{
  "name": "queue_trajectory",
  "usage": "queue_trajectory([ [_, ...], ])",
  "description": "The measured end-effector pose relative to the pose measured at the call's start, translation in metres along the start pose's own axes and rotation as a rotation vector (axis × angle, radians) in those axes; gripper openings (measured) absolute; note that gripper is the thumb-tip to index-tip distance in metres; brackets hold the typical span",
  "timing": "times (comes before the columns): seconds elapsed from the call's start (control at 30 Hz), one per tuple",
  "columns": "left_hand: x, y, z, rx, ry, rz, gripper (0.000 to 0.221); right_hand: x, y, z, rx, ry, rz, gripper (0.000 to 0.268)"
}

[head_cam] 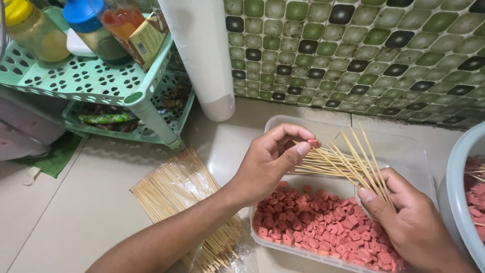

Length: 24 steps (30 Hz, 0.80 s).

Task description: The person is skewering small, diced pieces of pink food onto thin wooden skewers and then placing the finished skewers into a plastic bag.

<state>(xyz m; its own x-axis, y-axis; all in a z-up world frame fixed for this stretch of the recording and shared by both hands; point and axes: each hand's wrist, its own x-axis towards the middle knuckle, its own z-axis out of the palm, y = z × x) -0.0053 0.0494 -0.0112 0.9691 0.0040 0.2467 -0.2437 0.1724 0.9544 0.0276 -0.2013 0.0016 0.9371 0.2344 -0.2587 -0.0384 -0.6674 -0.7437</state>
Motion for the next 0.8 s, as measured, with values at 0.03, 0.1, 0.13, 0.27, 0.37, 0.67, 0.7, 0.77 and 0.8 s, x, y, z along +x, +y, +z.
queue_trajectory([
  [0.03,0.0,0.001,0.0,0.0,0.0,-0.001,0.026,0.001,0.004,0.0,0.0,-0.001,0.0,0.021],
  [0.1,0.0,0.003,0.0,0.017,0.009,-0.005,0.027,0.003,0.012,0.001,-0.003,0.026,-0.065,0.017],
  [0.13,0.0,0.003,0.0,0.017,0.009,-0.005,0.027,0.003,0.012,0.001,-0.003,0.026,-0.064,0.017],
  [0.27,0.0,0.002,0.0,0.028,0.005,0.011,0.028,0.003,0.011,0.001,-0.001,0.023,-0.035,0.017],
  [0.37,0.0,0.002,0.0,0.041,-0.003,0.028,0.027,0.003,0.009,0.001,0.001,0.027,-0.059,0.017],
  [0.67,-0.001,0.006,-0.001,0.122,-0.023,-0.005,0.027,0.002,0.006,0.002,0.043,0.014,-0.065,0.019],
  [0.7,-0.001,0.006,-0.001,0.122,-0.023,-0.002,0.029,0.002,0.005,0.002,0.039,0.013,-0.054,0.02],
  [0.77,-0.002,0.006,0.0,0.126,-0.031,-0.004,0.027,0.003,0.011,0.002,0.033,0.017,-0.086,0.019],
  [0.8,-0.003,0.006,0.0,0.129,-0.039,-0.006,0.025,0.004,0.014,0.002,0.026,0.02,-0.117,0.018],
])
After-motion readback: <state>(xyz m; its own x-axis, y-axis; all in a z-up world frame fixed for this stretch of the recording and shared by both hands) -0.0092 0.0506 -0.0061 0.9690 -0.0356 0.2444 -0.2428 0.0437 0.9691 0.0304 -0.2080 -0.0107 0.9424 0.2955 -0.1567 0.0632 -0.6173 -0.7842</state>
